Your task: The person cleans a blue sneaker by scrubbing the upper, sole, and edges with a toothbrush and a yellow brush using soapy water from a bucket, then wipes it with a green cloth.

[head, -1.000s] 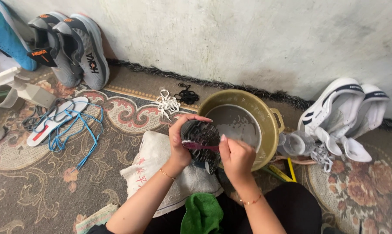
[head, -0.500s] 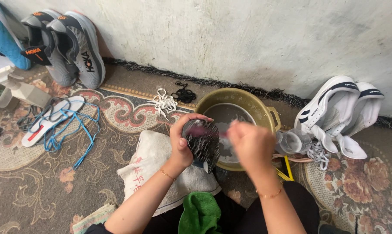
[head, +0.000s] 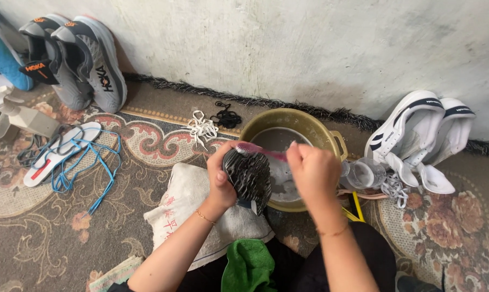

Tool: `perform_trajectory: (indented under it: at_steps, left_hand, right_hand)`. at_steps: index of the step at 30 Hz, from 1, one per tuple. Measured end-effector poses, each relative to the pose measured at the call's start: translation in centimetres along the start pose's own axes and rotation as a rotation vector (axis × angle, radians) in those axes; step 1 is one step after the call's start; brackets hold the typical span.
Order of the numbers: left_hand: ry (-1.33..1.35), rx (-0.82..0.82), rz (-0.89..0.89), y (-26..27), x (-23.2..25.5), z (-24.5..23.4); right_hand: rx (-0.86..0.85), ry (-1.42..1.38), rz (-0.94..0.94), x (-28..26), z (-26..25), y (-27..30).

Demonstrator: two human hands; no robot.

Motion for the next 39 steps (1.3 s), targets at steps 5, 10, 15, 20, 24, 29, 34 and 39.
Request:
perform_trajectory:
  at_steps: [5,10,15,20,24,29,34,39]
  left_hand:
    - [0.05,-0.013,-0.012,-0.5,0.7,0.4]
    - [0.008,-0.032,-0.016,-0.3,0.0,0.5]
    - [0.043,-0.026,-0.04,-0.8,0.5,0.3]
    - [-0.031,-0.03,-0.024,-0.7,0.8,0.2]
    - [-0.03,-0.021,-0.04,-0.9,0.8,-0.1]
    - [0.008,-0.007,-0.036,-0.5,-0.1,0.0]
    - [-0.041,0.026,-0.001,-0.4,0.4,-1.3]
    - [-0.019,0.052,-0.007,-0.6,1.8,0.2]
  right_hand:
    - [0.004,-0.481,0.021,-0.4,4.9,3.2]
    - [0.146,-0.457,0.057,0.7,4.8,3.5]
    - [0.129,-0.521,-0.043,0.3,6.2,3.9]
    - [0.187,-0.496,-0.013,0.0,5.9,4.0]
    - [0.173,-0.509,-0.097,0.3,7.0,3.8]
    - [0.205,-0.48,-0.02,0.4,6.7,4.1]
    - [0.192,-0.471,-0.071,0.4,7.4,4.0]
    - [0.252,-0.357,-0.076,-0.5,5.6,4.4]
Point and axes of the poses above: each hand's wrist, its own y-axis away from the middle knuckle, its own z-axis out of the palm, x = y × z, the point moved 4 cm from there along -y, towards the middle knuckle, and after that the axes turned 9 degrees about y, right-handed, at the moved point
